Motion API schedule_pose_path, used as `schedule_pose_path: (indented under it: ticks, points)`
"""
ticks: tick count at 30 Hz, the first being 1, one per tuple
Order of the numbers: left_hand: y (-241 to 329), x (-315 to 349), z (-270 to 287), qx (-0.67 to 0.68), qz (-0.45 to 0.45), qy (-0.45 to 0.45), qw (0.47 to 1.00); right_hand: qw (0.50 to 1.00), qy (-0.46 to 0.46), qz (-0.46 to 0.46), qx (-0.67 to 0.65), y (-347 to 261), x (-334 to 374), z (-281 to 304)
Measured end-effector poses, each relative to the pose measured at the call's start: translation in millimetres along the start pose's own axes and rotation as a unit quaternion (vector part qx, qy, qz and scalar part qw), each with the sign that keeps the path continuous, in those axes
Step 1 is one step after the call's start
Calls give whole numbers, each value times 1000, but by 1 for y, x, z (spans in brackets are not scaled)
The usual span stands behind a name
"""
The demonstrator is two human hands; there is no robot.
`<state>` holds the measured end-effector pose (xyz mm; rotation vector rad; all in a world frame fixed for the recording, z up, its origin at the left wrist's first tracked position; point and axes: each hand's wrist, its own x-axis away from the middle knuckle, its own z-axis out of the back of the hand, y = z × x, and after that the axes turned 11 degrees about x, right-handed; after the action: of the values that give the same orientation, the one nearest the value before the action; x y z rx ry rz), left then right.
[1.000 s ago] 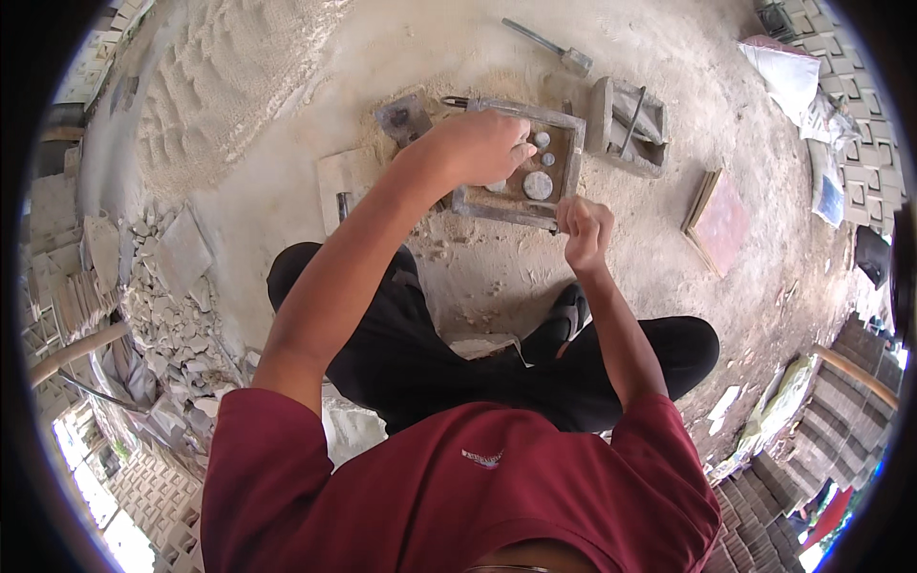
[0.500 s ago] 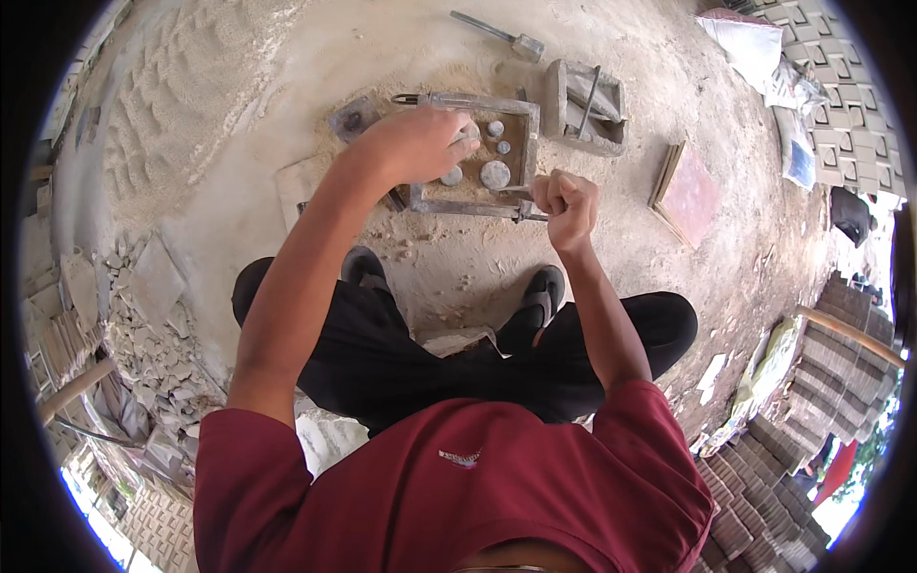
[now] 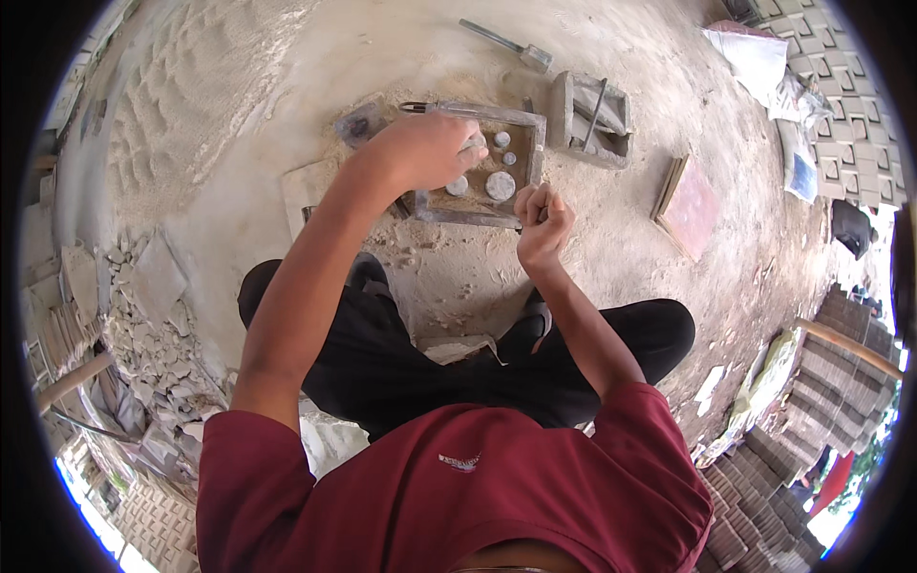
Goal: The person uses a trowel to apply material into cylindrical molds within a wooden frame on the ground. They then use a metal rod to tamp down the material and smooth the surface of each cylinder.
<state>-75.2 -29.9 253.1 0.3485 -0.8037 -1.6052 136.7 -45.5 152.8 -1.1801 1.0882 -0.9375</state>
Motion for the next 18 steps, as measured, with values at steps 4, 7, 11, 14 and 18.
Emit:
schedule_pose_path:
  ticks: [4,7,11,14,18]
  points:
    - [3,2,6,32,17,-19,999,999,29,7,46,12,-13,-9]
    - [-5,8,9,22,11,-4,1000,997,45,17,53,3,-17,-23]
    - [-11,12,16,38,12,18,999,986,29,37,162,7,-30,-31]
    - [-11,16,17,-6,-3,38,999,997,58,29,35,-7,-31,-31]
    - [8,14,39,23,36,-11,999,992,-25,50,117,24,-34,-35]
